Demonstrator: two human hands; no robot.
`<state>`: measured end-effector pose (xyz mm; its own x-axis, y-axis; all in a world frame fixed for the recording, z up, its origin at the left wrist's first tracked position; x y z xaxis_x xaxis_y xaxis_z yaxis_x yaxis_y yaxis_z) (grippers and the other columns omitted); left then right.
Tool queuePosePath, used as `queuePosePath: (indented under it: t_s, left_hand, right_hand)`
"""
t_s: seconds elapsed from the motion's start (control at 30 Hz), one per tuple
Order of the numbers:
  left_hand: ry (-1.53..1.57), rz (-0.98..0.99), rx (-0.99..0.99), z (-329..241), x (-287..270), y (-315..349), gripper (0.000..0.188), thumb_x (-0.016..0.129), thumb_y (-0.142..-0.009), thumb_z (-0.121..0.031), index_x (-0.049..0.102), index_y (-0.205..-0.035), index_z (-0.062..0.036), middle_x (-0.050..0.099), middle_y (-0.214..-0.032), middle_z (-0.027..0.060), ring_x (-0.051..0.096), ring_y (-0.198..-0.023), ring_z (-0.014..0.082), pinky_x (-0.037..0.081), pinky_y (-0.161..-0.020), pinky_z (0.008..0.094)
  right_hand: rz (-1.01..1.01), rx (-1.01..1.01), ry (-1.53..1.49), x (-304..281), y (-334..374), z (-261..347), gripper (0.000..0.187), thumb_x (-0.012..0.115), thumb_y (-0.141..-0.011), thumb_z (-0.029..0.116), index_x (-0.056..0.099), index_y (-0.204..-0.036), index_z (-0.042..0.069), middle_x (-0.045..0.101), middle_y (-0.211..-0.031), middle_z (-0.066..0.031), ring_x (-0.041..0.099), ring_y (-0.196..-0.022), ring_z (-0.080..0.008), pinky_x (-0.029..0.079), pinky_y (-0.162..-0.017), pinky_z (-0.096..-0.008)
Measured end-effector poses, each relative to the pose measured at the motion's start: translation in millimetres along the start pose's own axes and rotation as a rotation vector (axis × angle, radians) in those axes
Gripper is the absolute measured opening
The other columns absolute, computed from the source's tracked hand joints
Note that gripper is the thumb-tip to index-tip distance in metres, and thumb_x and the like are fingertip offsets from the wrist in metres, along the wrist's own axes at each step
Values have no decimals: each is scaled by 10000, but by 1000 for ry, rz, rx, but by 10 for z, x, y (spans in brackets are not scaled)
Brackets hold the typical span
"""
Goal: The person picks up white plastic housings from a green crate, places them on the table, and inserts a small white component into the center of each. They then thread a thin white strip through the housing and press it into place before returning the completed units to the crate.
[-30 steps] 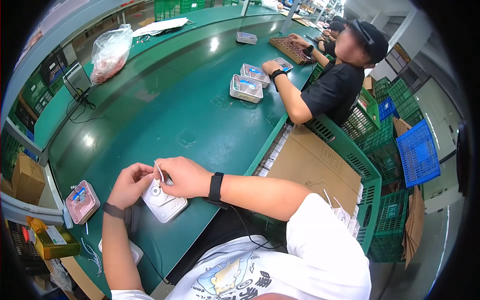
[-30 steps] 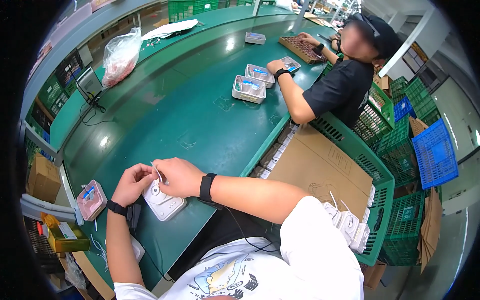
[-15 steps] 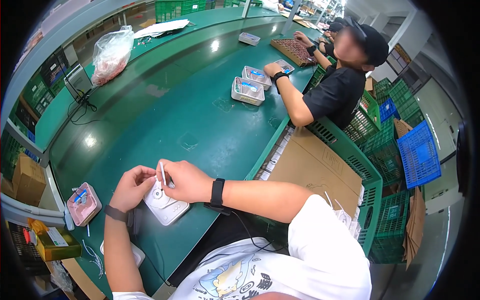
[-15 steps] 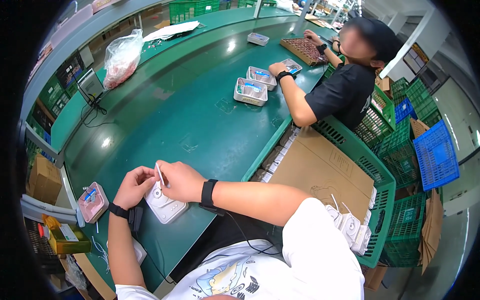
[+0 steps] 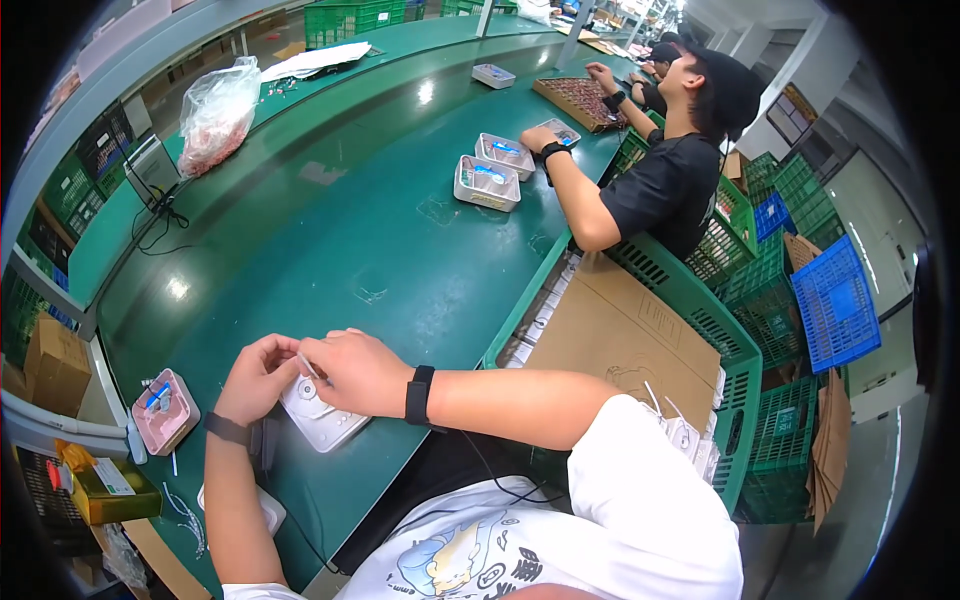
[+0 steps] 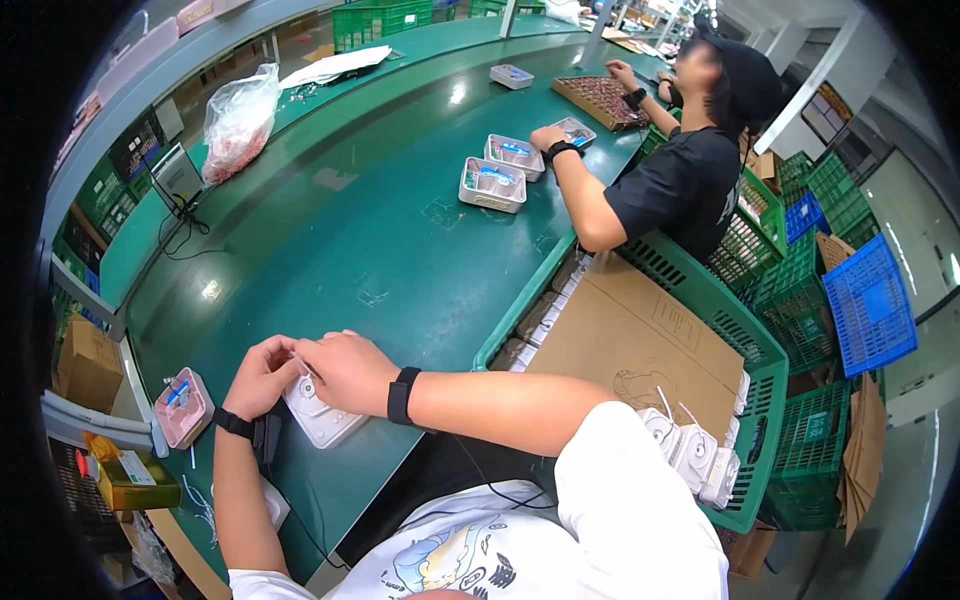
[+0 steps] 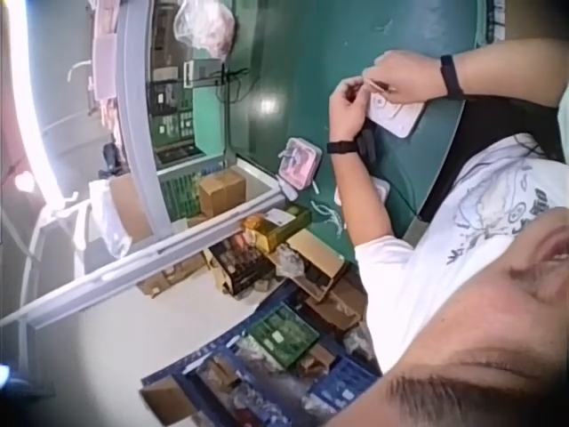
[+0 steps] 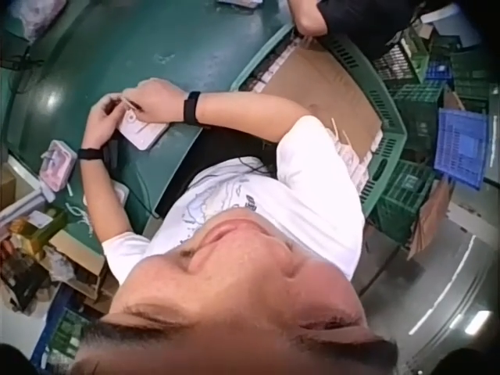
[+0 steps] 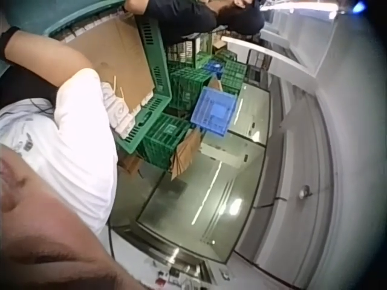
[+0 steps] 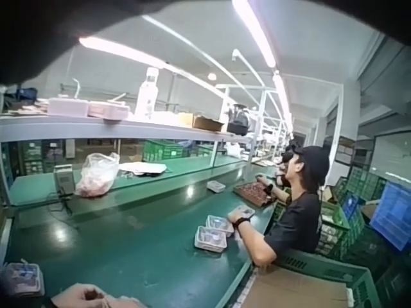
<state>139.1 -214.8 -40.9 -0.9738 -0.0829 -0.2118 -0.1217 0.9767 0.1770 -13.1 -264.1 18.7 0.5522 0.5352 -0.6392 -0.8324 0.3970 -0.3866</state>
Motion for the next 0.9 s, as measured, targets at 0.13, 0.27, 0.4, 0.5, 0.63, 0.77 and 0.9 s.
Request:
queuePosePath:
  t_s: [0.13,0.27,0.4,0.5,0.63,0.77,0.9]
  left_hand:
    - [24,-9,-36,-8,5,32,179,754,-1049,-66,711,-1212,-7,774,-1108,26,725,-997,104,584,-887,281]
    - [13,-15,-14,15,-2,31,177,740,-1057,-62,709,-1220,0,780,-1126,42,731,-1011,112,586,-903,284]
    - [22,18,5,-37,28,-13,176,730,-1067,-62,706,-1226,9,782,-1131,52,733,-1016,117,586,-921,288]
    - [49,5,-13,45,-8,18,205,732,-1065,-49,701,-1251,32,785,-1155,91,743,-1043,147,598,-933,309]
    - [32,4,-1,48,-37,4,208,725,-1068,-46,696,-1256,37,781,-1170,94,739,-1051,150,593,-930,307]
    - [25,7,-14,90,-10,12,212,722,-1072,-51,691,-1261,40,776,-1186,99,735,-1061,155,587,-942,308]
    - [32,12,-11,41,-18,11,221,725,-1070,-50,687,-1267,43,772,-1190,101,732,-1075,159,583,-957,312]
  right_hand:
    - [98,60,-142,-15,-14,-99,183,726,-873,39,644,-1030,85,734,-911,-132,715,-945,-387,551,-825,-516]
    - [57,73,-176,-15,-35,-188,192,745,-849,42,651,-1014,65,735,-889,-135,726,-962,-391,566,-814,-508]
    - [100,135,-250,20,-39,-280,179,742,-848,38,658,-1006,57,741,-908,-144,735,-974,-386,573,-823,-502]
    - [174,138,-238,85,-95,-302,170,737,-854,39,663,-1006,60,737,-939,-160,734,-956,-382,575,-820,-497]
    - [139,0,-241,2,-113,-256,138,726,-874,41,682,-1003,68,729,-971,-168,728,-938,-387,578,-821,-496]
    - [202,17,-176,40,-36,-239,120,713,-884,40,701,-998,75,718,-974,-166,721,-943,-398,578,-840,-495]
    - [216,63,-138,34,-33,-197,105,687,-900,24,717,-981,83,713,-967,-168,718,-981,-402,575,-863,-496]
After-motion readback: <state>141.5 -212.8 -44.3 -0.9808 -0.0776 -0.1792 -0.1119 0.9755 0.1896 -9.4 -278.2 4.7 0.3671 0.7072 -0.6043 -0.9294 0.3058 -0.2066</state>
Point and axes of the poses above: each hand's wrist, its own y-axis away from the middle knuckle, its own x-axis out of the palm, z = x × y, the point moved 9 cm from there along -y, towards the middle knuckle
